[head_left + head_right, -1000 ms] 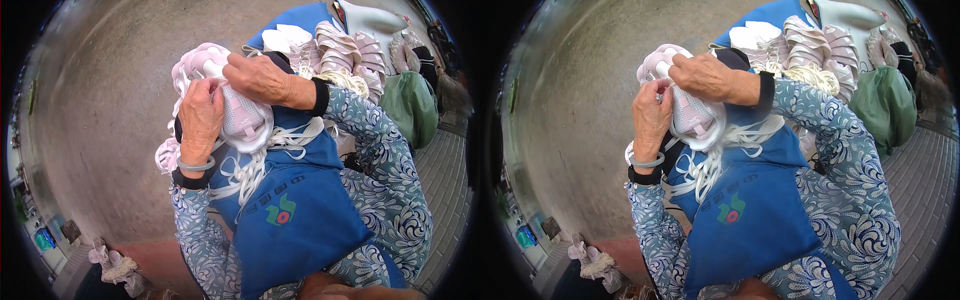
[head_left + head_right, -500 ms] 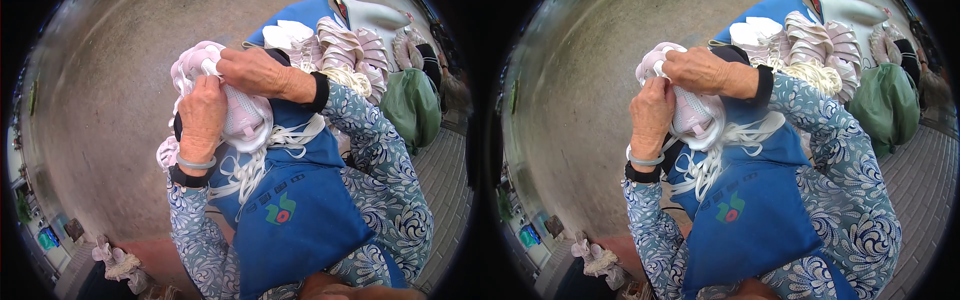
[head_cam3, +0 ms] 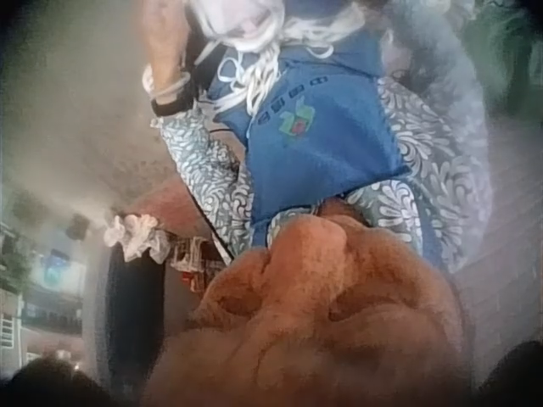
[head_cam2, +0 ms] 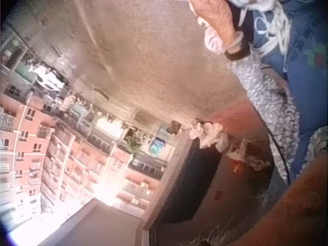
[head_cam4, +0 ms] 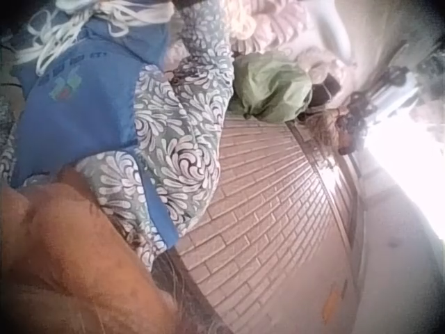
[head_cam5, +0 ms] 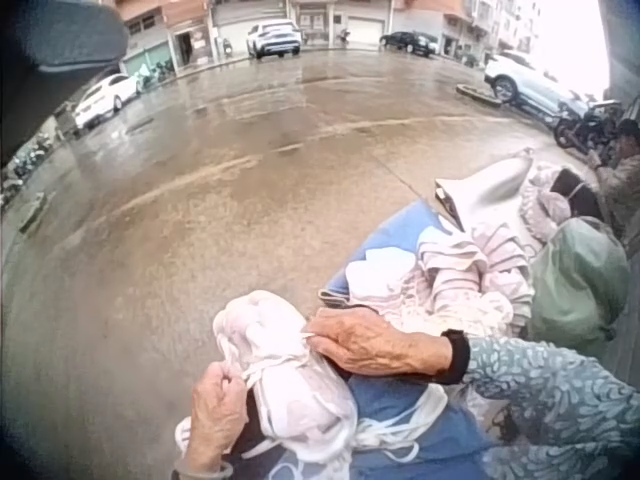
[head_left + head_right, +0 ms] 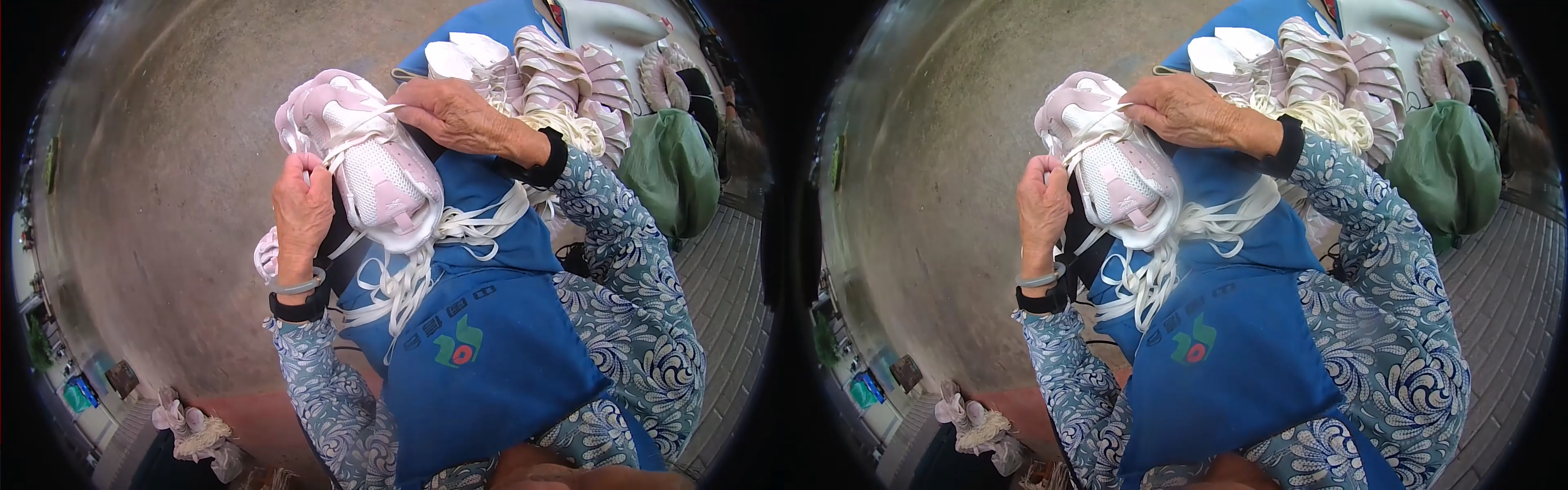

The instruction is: The recorder is lacing a pair of pink and white sneakers.

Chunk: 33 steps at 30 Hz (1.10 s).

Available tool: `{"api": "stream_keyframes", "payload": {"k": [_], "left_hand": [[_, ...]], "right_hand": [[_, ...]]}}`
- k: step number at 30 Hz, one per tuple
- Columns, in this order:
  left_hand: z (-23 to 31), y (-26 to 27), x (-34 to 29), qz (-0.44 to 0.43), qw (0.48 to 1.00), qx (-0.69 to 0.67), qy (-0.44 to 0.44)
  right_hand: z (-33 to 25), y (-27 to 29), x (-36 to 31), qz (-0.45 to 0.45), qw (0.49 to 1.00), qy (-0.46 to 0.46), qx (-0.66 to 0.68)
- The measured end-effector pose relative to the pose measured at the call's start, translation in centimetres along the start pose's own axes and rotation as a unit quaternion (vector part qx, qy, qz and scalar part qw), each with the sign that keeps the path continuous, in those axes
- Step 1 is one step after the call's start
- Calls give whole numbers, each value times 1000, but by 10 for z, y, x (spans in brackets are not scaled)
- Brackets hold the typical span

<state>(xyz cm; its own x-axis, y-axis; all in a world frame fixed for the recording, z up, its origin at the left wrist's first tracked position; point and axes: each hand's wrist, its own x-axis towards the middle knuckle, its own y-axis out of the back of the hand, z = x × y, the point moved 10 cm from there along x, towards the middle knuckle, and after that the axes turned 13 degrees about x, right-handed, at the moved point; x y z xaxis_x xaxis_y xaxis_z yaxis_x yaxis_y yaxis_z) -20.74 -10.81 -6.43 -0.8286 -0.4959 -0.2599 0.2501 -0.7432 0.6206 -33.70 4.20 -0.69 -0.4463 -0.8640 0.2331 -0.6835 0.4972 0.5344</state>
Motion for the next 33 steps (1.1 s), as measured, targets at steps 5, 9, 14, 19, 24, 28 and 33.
{"api": "stream_keyframes", "payload": {"k": [5,9,14,19,24,28,33], "left_hand": [[2,11,1,73,993,78,-60],[-3,-3,-3,-40,996,13,77],[43,11,1,71,985,58,-147],[51,5,8,56,976,85,-192],[7,-3,14,-9,995,-90,-53],[-8,-15,7,-54,991,-121,36],[9,7,-8,18,996,34,-79]], "right_hand": [[8,-7,-9,-52,996,-67,31],[13,-2,-12,-56,994,-92,17],[-7,-4,-9,-5,1000,5,21],[-13,-14,-7,-34,999,19,-7],[0,-14,-10,-64,997,-33,10],[2,-12,-10,-45,999,-19,7],[2,2,-10,-43,973,-164,155]]}}
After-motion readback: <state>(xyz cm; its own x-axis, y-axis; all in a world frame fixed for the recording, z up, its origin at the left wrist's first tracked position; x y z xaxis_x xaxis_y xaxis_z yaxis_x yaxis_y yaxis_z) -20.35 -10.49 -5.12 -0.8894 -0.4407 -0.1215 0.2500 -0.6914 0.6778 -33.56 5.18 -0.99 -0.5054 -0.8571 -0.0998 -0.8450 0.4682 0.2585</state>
